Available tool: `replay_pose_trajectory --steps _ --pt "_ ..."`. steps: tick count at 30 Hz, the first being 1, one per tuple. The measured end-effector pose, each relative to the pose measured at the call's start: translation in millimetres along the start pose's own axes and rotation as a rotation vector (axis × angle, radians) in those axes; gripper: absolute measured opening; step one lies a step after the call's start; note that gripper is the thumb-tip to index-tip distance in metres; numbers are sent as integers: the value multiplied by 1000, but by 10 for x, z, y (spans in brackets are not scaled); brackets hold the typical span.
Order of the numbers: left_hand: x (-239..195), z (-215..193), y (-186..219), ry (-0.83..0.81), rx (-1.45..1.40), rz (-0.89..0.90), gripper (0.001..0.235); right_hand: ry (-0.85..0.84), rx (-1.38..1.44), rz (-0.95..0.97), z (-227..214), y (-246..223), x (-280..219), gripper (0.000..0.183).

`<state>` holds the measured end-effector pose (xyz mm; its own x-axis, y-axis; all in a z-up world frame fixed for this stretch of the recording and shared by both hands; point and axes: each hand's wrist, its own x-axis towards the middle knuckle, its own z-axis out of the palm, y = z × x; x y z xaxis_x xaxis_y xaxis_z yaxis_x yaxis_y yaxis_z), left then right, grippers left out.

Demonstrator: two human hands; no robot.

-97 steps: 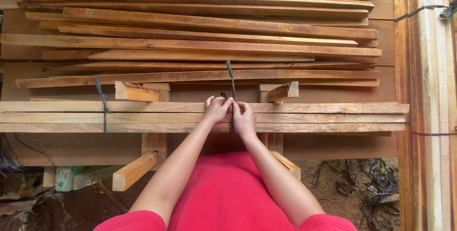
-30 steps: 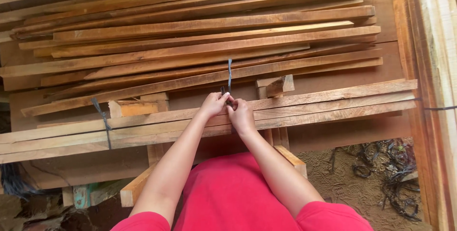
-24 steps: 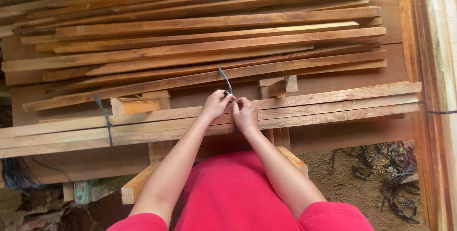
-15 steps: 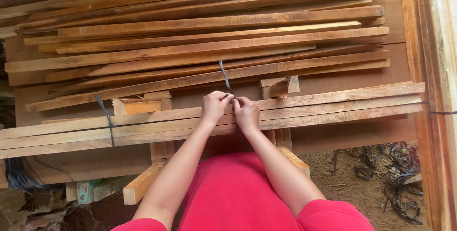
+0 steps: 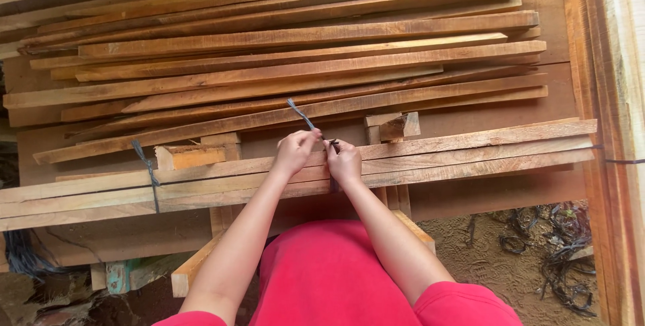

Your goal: The person gathers several thin wooden planks and secures them into a bundle using a black strap. They wrap the strap around the wood and tie it tightly by hand. The person then lifts the completed bundle and places it on a larger stack of similar wood.

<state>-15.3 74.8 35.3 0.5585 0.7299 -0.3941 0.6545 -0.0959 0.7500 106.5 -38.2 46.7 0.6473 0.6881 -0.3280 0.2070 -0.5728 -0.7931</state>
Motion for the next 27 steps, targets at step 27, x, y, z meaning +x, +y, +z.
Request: replay_pose_trajectory --steps 27 --pt "341 342 -245 -245 -125 -183 21 20 568 251 112 263 136 24"
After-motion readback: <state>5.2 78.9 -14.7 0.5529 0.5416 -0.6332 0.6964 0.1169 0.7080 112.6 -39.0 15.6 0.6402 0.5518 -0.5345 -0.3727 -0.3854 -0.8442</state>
